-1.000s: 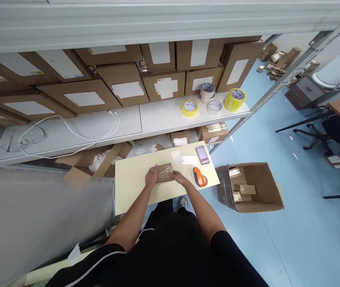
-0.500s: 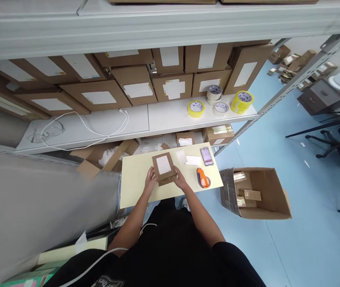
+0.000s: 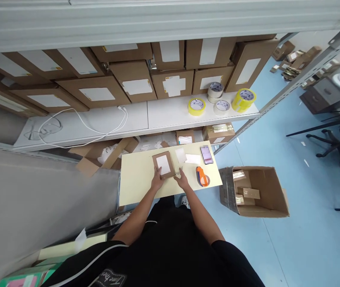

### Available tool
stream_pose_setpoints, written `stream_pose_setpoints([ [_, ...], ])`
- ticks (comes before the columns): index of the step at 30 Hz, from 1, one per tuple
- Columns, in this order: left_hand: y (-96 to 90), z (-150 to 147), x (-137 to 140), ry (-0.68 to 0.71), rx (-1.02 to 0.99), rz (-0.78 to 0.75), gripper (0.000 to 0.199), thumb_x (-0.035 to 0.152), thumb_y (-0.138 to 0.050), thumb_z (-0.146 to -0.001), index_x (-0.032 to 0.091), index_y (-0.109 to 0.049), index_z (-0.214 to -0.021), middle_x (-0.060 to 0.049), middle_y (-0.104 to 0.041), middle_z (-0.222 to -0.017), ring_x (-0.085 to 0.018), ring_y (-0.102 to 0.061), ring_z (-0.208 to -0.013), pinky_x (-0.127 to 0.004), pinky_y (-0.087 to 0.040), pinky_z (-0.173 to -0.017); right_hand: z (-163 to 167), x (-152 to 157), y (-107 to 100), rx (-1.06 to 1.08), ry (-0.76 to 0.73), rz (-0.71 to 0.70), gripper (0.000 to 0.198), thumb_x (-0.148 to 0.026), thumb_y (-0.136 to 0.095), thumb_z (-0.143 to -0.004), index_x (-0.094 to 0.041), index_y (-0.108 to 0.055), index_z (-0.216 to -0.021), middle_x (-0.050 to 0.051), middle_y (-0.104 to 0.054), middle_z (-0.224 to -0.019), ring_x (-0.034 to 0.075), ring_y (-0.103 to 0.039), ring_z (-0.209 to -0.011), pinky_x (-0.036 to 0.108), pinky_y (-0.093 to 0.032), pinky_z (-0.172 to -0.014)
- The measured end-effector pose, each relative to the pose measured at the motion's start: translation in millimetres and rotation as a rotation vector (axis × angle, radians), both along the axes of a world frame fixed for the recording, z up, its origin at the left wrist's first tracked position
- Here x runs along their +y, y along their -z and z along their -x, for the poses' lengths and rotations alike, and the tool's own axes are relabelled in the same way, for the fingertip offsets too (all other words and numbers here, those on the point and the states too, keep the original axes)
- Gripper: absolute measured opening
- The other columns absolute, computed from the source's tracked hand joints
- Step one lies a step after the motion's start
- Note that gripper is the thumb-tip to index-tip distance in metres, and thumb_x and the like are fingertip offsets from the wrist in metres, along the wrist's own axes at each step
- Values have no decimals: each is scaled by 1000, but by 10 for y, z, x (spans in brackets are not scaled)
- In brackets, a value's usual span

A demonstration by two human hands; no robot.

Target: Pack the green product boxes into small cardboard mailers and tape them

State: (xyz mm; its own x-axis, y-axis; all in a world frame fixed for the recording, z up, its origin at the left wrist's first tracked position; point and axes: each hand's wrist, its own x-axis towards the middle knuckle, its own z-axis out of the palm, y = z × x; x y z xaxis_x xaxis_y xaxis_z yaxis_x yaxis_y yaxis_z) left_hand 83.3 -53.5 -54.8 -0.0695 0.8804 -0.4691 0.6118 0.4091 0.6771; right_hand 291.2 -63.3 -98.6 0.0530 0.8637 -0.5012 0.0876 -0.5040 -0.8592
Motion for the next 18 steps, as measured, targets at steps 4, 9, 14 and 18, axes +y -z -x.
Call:
stream_pose_setpoints([
  [4, 33, 85, 93, 64, -18, -17, 91, 25, -75, -87, 25, -31, -167, -9, -3, -179, -32, -26, -161, -41, -40, -124, 201, 172, -57, 208, 53, 38, 107, -44, -87, -73, -31, -35, -166, 7, -55, -159, 33, -50, -148, 54, -42, -121],
  [9, -21, 136, 266, 172, 83, 37, 97, 23, -77, -84, 24, -29, -168, -12, -8, -179, -34, -24, -162, -44, -35, -127, 479, 433, -170, 307, 64, 136, 118, -43, -89, -73, -26, -24, -170, 8, -56, -158, 30, -57, -141, 47, -47, -119],
  [14, -153, 75, 426, 292, 263, 155, 104, 35, -80, -82, 28, -23, -169, -12, -3, -179, -38, -22, -162, -50, -32, -127, 526, 601, -243, 349, 172, 136, 104, -43, -82, -78, -27, -32, -168, 7, -66, -146, 29, -66, -129, 41, -55, -109],
  [18, -210, 6, 414, 318, 338, 181, 102, 44, -77, -86, 32, -21, -170, -9, 5, -179, -41, -17, -163, -52, -41, -121, 499, 646, -219, 345, 253, 109, 87, -43, -75, -80, -27, -45, -160, 7, -68, -143, 28, -68, -126, 40, -54, -109],
])
